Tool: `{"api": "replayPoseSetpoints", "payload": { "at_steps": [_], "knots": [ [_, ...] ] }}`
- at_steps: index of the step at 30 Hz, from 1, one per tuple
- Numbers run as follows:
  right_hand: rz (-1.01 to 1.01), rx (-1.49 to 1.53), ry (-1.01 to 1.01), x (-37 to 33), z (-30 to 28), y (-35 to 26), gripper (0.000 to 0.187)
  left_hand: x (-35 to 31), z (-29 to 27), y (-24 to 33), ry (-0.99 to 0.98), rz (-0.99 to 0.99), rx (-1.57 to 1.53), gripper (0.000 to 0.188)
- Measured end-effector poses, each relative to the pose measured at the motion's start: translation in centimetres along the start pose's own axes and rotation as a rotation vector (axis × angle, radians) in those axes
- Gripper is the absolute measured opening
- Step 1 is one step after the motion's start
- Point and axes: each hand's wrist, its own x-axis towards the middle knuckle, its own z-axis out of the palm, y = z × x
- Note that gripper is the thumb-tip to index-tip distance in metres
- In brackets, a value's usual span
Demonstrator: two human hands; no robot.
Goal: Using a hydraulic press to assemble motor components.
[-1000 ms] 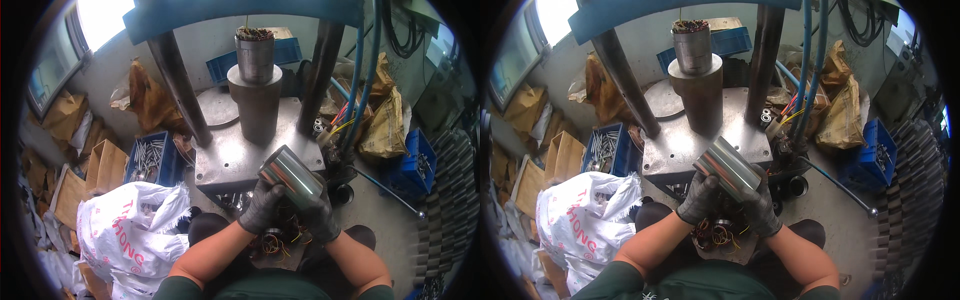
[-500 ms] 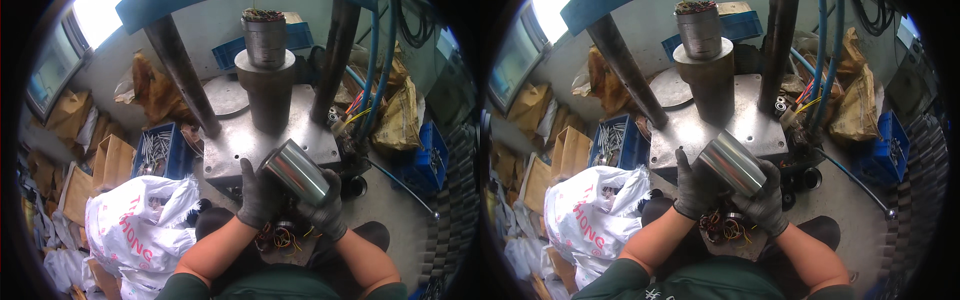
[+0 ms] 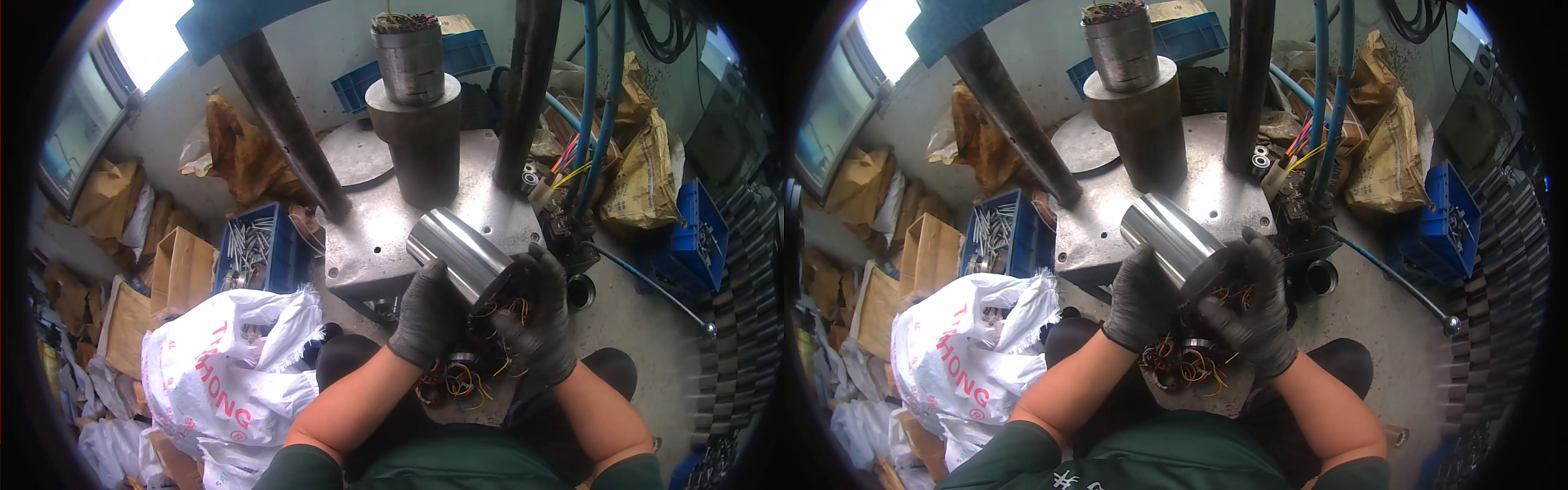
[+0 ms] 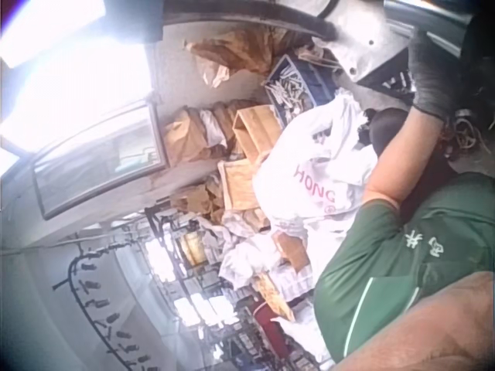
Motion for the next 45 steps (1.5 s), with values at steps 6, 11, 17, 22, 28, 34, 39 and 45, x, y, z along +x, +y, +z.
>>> {"api": "replayPoseSetpoints", "payload": {
  "at_steps": [6,11,17,22,28,34,39,45],
  "knots": [
    [0.215,-0.167,0.118,0.6,-3.3,-1.6,0.031,-0.6,-0.6,1.0,0.056,0.107,0.238,0.098],
    [0.129,-0.503,-0.105,0.9,-4.9,-3.2,0.018,-0.8,-1.0,1.2,-0.091,0.145,-0.613,0.106],
    [-0.047,-0.769,-0.139,1.0,-5.9,-5.8,0.035,-0.8,-1.8,1.6,0.016,0.382,0.229,0.078],
    [-0.258,-1.193,-0.186,0.7,-8.1,-10.7,0.031,-0.8,-3.4,2.6,-0.311,0.108,-0.788,0.067],
    [-0.412,-1.368,0.172,-4.7,-15.1,-16.7,0.026,-1.1,-4.0,2.8,-0.231,0.043,-0.916,0.067],
    [-0.352,-1.261,0.35,-7.6,-21.2,-13.6,0.038,-1.5,-3.6,4.5,-0.162,-0.032,-1.099,0.067],
    [-0.243,-0.761,0.726,-4.1,-22.3,-9.9,0.044,-2.5,-1.9,6.0,-0.057,0.239,-0.127,0.082],
    [-0.294,-0.686,0.826,7.6,-24.5,-7.8,0.044,-2.9,-2.4,5.0,-0.112,0.307,-0.227,0.106]
  ]
}}
